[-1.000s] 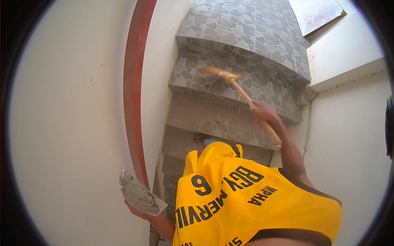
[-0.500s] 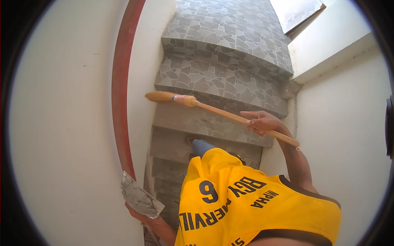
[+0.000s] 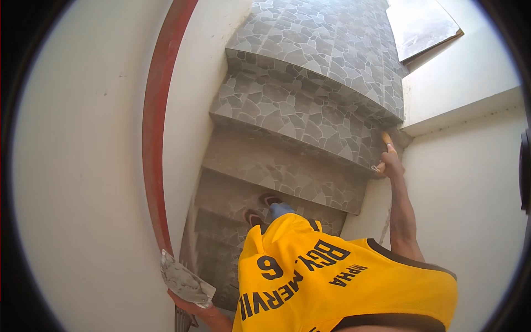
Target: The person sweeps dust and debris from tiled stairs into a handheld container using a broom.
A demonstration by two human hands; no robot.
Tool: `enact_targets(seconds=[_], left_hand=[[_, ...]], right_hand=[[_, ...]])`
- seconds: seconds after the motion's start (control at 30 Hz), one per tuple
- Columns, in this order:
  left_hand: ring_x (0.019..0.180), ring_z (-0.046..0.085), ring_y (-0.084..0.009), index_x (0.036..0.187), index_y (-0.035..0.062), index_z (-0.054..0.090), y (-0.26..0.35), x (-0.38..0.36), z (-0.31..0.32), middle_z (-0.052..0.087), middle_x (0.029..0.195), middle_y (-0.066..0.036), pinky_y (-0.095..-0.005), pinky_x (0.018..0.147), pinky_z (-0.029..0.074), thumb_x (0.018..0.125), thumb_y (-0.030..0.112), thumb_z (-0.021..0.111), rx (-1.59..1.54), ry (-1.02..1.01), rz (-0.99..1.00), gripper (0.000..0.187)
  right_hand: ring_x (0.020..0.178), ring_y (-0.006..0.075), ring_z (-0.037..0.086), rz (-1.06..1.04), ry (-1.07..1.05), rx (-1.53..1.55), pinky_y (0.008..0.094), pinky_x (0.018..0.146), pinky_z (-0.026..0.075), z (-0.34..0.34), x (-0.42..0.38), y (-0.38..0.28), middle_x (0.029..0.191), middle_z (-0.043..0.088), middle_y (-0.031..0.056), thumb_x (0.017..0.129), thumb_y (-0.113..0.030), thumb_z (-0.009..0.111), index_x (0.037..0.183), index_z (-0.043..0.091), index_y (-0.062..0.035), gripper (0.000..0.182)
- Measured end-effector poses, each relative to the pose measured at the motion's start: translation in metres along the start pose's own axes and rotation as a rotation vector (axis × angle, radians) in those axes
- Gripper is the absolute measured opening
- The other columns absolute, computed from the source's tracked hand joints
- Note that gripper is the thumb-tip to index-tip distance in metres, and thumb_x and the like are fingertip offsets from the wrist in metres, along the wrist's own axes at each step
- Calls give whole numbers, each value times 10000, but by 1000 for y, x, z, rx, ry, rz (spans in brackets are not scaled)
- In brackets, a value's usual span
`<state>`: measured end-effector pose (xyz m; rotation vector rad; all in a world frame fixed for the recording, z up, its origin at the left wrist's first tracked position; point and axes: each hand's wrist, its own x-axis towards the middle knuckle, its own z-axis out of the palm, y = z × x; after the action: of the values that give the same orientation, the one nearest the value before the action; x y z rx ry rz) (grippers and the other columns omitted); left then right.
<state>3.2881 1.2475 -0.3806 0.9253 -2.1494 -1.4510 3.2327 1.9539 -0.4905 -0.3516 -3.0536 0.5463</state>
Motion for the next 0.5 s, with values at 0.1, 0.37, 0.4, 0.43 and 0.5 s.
enact_targets(seconds=[0.1, 0.37, 0.4, 0.43, 0.5], left_hand=[[937, 560, -234, 1142, -45, 492, 19, -13, 0, 565, 1011, -147, -354, 821, 447, 751, 320, 660, 70, 70, -15, 560], [955, 568, -221, 1170, -35, 490, 52, -22, 8, 547, 1078, -138, -327, 819, 482, 835, 187, 548, 409, 7, 91, 406], [946, 567, -230, 1162, -34, 488, 66, -22, 18, 553, 1048, -145, -333, 818, 464, 809, 270, 587, 411, 20, 143, 476], [936, 566, -238, 1154, -32, 486, 73, -21, 22, 559, 1018, -151, -339, 818, 446, 783, 353, 627, 409, 38, 195, 553], [944, 571, -243, 1163, -40, 481, 72, -26, 19, 562, 1029, -159, -336, 821, 450, 808, 334, 605, 219, 12, 194, 530]], right_hand=[[522, 314, 512, -343, 26, -283, 442, 728, 423, 51, 48, -47, 550, 510, 100, 554, -173, 742, 578, 527, -111, 225], [723, 315, 664, 308, -506, 357, 386, 641, 524, 206, 187, -341, 718, 650, 195, 687, -160, 577, 766, 666, 26, 221], [735, 325, 663, 325, -596, 449, 400, 657, 519, 202, 202, -349, 721, 640, 220, 704, -165, 546, 781, 652, 54, 256], [738, 329, 662, 276, -596, 474, 407, 653, 513, 197, 203, -353, 728, 639, 228, 713, -173, 537, 794, 645, 61, 270], [743, 338, 661, 168, -598, 505, 419, 646, 502, 183, 192, -351, 742, 635, 243, 731, -189, 520, 820, 633, 73, 299]])
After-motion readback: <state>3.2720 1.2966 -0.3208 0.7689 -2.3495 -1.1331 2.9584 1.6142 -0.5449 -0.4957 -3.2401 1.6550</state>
